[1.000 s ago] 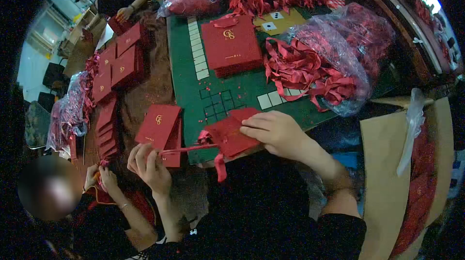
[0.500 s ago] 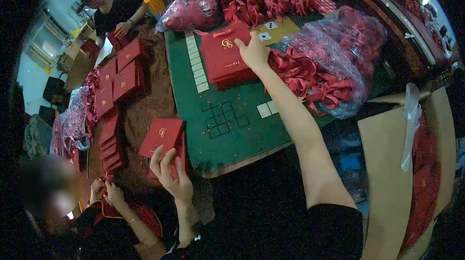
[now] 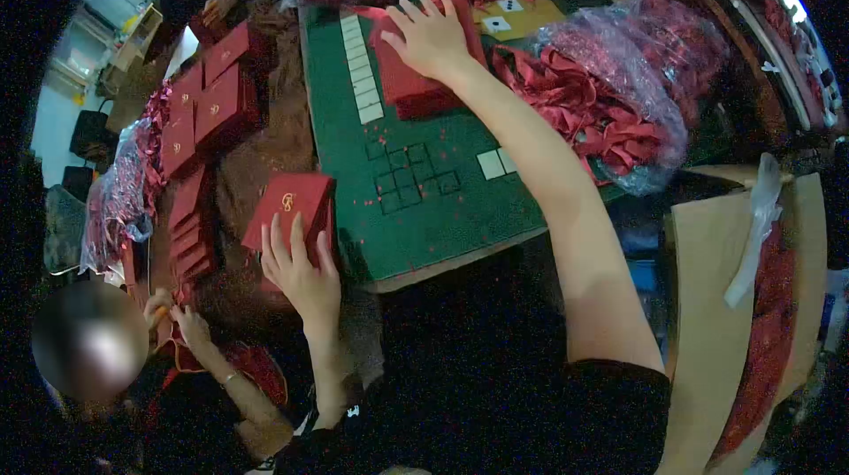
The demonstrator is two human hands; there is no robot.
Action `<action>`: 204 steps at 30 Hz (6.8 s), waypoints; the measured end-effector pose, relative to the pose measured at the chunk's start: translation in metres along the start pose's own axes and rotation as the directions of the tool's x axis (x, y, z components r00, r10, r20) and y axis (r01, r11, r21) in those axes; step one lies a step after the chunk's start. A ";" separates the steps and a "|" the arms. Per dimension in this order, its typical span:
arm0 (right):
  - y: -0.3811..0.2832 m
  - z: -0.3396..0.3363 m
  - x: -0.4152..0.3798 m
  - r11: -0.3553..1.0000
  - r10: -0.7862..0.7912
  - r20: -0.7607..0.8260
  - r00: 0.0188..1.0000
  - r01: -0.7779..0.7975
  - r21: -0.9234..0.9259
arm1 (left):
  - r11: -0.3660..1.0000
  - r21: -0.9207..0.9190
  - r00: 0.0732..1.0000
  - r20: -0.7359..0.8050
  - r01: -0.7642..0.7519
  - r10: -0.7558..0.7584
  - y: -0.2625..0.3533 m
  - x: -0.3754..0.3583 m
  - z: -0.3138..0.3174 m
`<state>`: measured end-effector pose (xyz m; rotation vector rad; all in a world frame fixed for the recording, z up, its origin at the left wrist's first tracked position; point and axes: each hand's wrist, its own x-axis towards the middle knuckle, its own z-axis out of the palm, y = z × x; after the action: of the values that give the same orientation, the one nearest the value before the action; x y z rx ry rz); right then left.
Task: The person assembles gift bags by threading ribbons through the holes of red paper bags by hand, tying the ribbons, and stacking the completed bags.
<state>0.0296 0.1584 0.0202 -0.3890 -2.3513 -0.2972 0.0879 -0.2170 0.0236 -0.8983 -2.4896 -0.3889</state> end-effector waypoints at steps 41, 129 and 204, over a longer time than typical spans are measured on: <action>-0.035 -0.136 -0.150 0.908 -0.035 0.233 0.972 -0.067 0.413 | 0.914 -0.269 0.895 0.250 -0.303 0.370 0.084 -0.003 0.043; -0.069 -0.124 -0.141 0.194 -0.132 0.708 0.693 -0.683 0.704 | -0.106 -0.740 0.738 0.672 0.664 -0.066 0.072 0.000 0.034; -0.081 -0.163 -0.210 0.238 0.029 0.752 0.659 -0.735 0.635 | 0.825 -0.562 0.967 0.236 0.058 0.093 0.070 -0.052 0.025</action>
<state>0.2481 -0.0094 -0.0184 -0.5536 -2.3728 1.6976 0.1609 -0.1819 -0.0173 -1.2632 -2.6313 -1.1183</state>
